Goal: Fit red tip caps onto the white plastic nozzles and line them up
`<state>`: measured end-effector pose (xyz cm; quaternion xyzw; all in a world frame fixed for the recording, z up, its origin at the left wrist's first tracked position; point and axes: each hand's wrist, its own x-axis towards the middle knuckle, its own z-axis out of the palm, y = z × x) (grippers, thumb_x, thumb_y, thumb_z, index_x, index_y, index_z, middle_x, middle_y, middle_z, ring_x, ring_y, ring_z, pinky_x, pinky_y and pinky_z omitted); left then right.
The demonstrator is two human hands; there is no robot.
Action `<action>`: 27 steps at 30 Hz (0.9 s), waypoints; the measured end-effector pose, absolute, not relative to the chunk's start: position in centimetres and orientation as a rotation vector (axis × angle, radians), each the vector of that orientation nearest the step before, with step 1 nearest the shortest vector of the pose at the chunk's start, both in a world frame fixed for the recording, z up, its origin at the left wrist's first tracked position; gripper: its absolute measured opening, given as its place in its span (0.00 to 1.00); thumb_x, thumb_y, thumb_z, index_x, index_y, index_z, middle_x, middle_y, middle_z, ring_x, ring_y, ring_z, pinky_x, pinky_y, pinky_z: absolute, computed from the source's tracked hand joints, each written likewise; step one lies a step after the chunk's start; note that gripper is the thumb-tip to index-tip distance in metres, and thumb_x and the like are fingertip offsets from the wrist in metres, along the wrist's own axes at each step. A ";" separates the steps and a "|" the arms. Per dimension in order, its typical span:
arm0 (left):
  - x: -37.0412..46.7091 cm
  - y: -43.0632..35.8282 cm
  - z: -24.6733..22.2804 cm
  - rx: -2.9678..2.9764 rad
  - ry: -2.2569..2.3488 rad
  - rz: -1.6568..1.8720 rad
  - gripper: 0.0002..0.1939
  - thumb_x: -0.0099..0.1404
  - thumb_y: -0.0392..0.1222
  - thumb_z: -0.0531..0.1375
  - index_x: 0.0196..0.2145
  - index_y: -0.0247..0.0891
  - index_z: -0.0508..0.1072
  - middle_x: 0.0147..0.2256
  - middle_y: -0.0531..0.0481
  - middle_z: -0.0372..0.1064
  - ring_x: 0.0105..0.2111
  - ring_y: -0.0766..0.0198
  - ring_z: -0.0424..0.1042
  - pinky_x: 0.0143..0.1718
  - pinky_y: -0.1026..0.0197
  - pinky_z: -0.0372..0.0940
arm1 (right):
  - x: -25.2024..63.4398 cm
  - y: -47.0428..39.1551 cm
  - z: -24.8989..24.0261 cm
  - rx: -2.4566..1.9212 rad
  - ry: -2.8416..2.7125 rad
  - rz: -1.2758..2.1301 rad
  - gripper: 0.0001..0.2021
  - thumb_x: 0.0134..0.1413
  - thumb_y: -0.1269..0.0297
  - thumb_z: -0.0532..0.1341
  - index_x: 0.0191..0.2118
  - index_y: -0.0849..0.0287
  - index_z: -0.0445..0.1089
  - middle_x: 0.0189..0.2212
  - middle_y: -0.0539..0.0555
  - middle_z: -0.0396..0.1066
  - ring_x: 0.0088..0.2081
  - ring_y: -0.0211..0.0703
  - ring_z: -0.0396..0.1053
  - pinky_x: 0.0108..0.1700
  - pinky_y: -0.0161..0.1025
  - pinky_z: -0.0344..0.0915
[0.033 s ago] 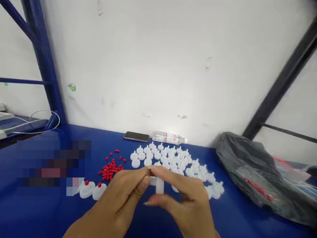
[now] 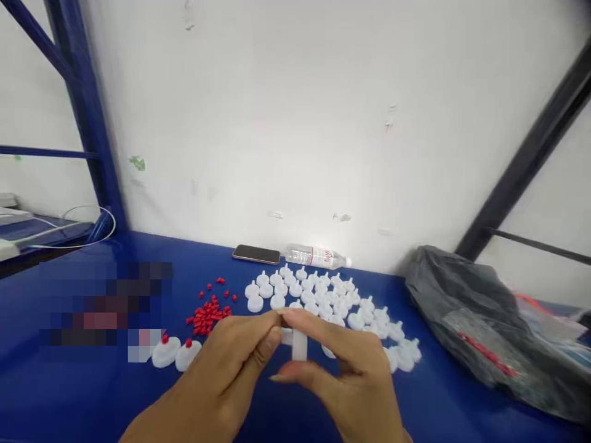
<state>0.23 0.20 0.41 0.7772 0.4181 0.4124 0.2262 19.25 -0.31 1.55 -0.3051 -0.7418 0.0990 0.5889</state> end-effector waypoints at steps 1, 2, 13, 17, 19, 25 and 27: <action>0.4 0.4 0.8 2.186 1.120 1.124 0.19 0.78 0.54 0.47 0.47 0.47 0.75 0.34 0.55 0.73 0.31 0.64 0.70 0.38 0.63 0.65 | 19.4 -0.3 1.5 -0.723 -1.744 0.216 0.20 0.52 0.60 0.75 0.52 0.46 0.79 0.45 0.43 0.82 0.43 0.38 0.82 0.49 0.24 0.74; 0.6 0.7 1.3 2.226 1.096 1.106 0.19 0.78 0.53 0.46 0.43 0.45 0.74 0.32 0.55 0.73 0.31 0.64 0.70 0.38 0.63 0.64 | 19.5 -0.3 1.4 -0.742 -1.763 0.192 0.20 0.54 0.59 0.74 0.53 0.47 0.78 0.46 0.44 0.82 0.43 0.39 0.82 0.50 0.25 0.75; -7.4 4.2 5.5 2.425 1.670 1.031 0.17 0.72 0.56 0.56 0.43 0.45 0.79 0.39 0.53 0.79 0.38 0.57 0.74 0.36 0.60 0.62 | 19.6 0.2 0.3 -1.167 -1.974 -0.128 0.15 0.72 0.59 0.56 0.59 0.49 0.69 0.54 0.51 0.78 0.58 0.51 0.75 0.64 0.58 0.67; -11.0 6.0 4.8 2.418 1.863 0.831 0.17 0.69 0.55 0.56 0.44 0.47 0.81 0.44 0.50 0.80 0.41 0.51 0.76 0.40 0.56 0.64 | 19.9 0.9 -0.7 -1.291 -2.022 -0.186 0.13 0.71 0.64 0.55 0.53 0.52 0.74 0.54 0.55 0.78 0.57 0.53 0.74 0.64 0.62 0.65; -12.1 6.9 4.1 2.412 1.887 0.721 0.17 0.68 0.51 0.55 0.44 0.46 0.82 0.46 0.48 0.80 0.44 0.49 0.76 0.42 0.55 0.65 | 20.1 1.4 -1.3 -1.339 -2.066 -0.221 0.15 0.71 0.67 0.54 0.54 0.54 0.74 0.54 0.57 0.77 0.57 0.54 0.73 0.63 0.62 0.66; -13.7 8.5 1.4 2.284 1.906 0.369 0.16 0.64 0.41 0.53 0.40 0.43 0.81 0.39 0.43 0.80 0.37 0.50 0.78 0.36 0.55 0.65 | 20.5 1.9 -2.7 -1.418 -2.213 -0.338 0.19 0.71 0.68 0.52 0.62 0.58 0.71 0.61 0.60 0.72 0.64 0.58 0.67 0.66 0.65 0.61; -13.5 8.5 1.1 2.238 1.900 0.324 0.16 0.63 0.39 0.53 0.37 0.41 0.81 0.35 0.43 0.80 0.35 0.51 0.77 0.35 0.55 0.64 | 20.5 1.8 -2.8 -1.438 -2.242 -0.330 0.19 0.71 0.68 0.52 0.61 0.59 0.71 0.61 0.60 0.72 0.64 0.58 0.68 0.67 0.65 0.60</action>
